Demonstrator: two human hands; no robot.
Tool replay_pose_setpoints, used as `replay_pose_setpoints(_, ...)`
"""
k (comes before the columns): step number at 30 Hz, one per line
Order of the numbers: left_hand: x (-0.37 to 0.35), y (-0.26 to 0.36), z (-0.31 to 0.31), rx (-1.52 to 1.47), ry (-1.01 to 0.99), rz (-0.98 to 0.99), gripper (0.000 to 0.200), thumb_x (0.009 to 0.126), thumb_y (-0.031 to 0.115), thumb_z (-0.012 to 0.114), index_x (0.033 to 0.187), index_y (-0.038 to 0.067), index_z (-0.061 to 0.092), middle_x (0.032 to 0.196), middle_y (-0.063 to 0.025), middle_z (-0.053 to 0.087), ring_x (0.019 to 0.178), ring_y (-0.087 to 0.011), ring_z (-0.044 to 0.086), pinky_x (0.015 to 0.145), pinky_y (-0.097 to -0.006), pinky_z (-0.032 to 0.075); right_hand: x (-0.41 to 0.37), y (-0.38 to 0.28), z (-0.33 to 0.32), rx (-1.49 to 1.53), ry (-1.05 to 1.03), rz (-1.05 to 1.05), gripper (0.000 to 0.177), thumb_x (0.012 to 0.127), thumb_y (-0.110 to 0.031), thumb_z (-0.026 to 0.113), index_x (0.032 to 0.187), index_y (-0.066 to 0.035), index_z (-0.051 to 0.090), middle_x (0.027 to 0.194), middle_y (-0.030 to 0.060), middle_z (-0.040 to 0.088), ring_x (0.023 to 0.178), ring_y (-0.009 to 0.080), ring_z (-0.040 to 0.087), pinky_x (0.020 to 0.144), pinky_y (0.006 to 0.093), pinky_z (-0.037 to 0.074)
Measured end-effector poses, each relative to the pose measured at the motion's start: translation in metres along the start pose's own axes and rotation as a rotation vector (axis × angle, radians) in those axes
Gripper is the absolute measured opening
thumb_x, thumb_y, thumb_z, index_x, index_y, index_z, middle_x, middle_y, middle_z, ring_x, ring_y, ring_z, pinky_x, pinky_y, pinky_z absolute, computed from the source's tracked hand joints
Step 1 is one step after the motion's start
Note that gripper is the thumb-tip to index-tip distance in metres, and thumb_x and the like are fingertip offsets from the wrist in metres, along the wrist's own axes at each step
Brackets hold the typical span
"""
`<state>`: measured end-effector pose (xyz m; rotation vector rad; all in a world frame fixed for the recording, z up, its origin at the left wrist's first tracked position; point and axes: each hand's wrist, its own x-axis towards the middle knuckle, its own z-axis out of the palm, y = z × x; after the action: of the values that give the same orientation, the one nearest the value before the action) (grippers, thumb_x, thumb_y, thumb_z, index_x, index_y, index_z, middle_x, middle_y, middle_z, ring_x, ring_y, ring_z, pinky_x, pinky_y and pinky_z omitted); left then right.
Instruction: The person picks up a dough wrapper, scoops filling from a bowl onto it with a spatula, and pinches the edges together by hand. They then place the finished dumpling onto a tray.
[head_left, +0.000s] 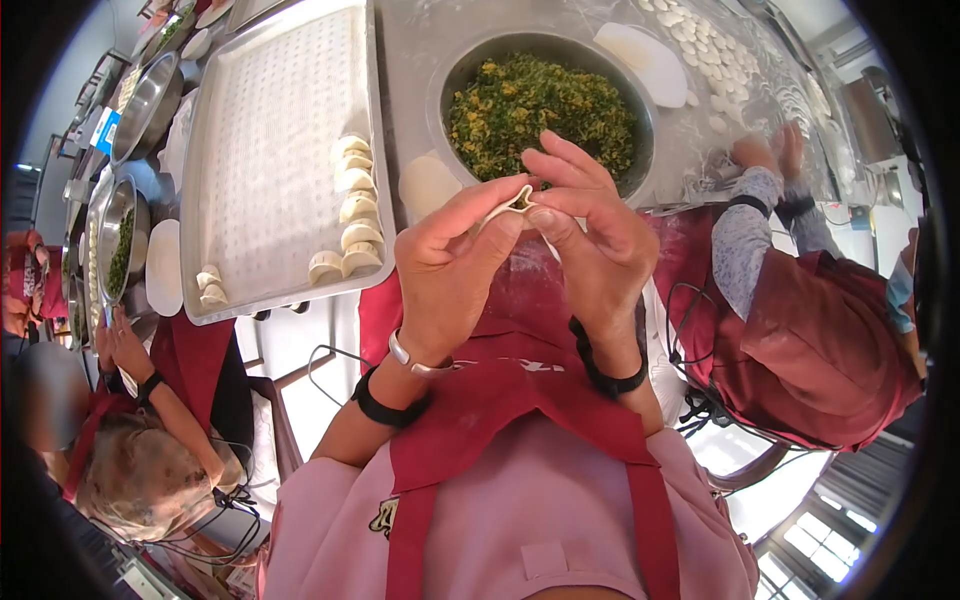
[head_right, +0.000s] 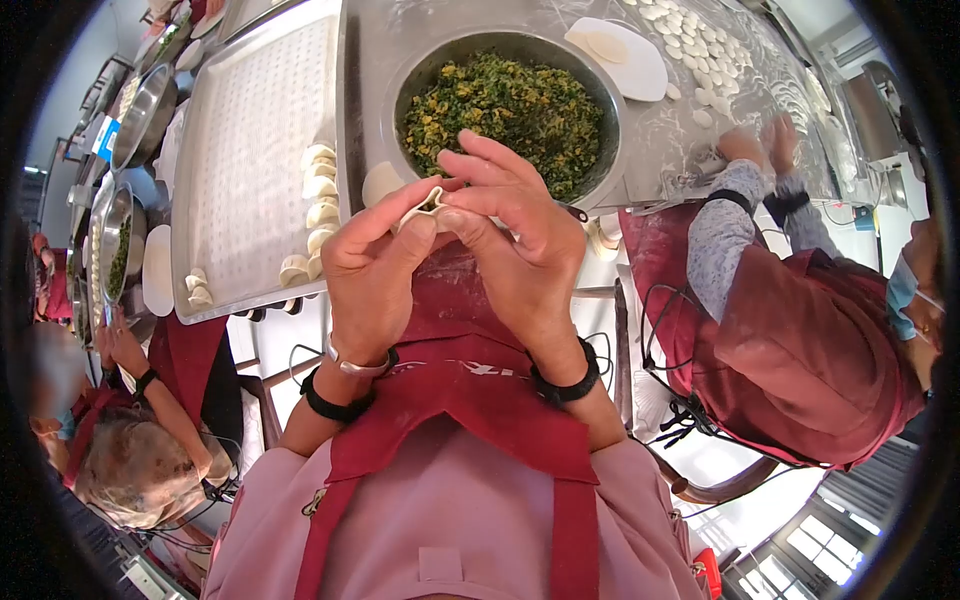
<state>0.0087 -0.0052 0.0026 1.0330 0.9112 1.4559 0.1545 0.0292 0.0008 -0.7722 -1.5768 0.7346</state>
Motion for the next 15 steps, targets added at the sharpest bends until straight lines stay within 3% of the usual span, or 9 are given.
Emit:
replay_pose_setpoints(2,-0.001,-0.004,-0.004,-0.014,-0.027,0.015,0.037,0.100,0.004,0.059,0.134,-0.009,0.054,0.122,-0.0164,0.065,0.109,-0.0217,0.066,0.096,-0.0354,0.057,0.002,-0.004,0.001,0.004,0.010,0.047,0.023,0.081,0.001,0.074,0.104,0.000,0.070,0.119,0.0169,0.070,0.127,0.0320,0.057,0.101,0.0386,0.049)
replay_pose_setpoints(6,-0.001,0.002,-0.004,0.078,-0.059,0.013,0.039,0.101,0.007,0.057,0.136,-0.009,0.053,0.122,-0.0159,0.065,0.110,-0.0222,0.066,0.097,-0.0354,0.056,0.001,-0.005,0.000,0.155,-0.031,0.148,0.025,0.082,-0.002,0.075,0.107,-0.001,0.071,0.124,0.0165,0.068,0.130,0.0324,0.055,0.102,0.0391,0.049)
replay_pose_setpoints(11,0.000,0.012,-0.008,0.219,-0.109,-0.026,0.038,0.102,0.007,0.055,0.136,-0.009,0.053,0.120,-0.0150,0.066,0.112,-0.0206,0.064,0.096,-0.0323,0.055,0.001,0.000,0.000,0.033,-0.050,0.042,0.019,0.079,-0.001,0.076,0.097,-0.002,0.071,0.117,0.0152,0.071,0.126,0.0325,0.058,0.100,0.0392,0.050)
replay_pose_setpoints(15,0.003,0.022,-0.008,0.428,-0.171,0.035,0.035,0.094,-0.002,0.051,0.128,-0.007,0.058,0.111,-0.0193,0.068,0.101,-0.0232,0.068,0.088,-0.0320,0.052,0.002,-0.002,0.000,-0.102,-0.079,-0.094,0.018,0.075,0.001,0.078,0.091,-0.002,0.070,0.111,0.0147,0.073,0.122,0.0342,0.061,0.098,0.0403,0.052)
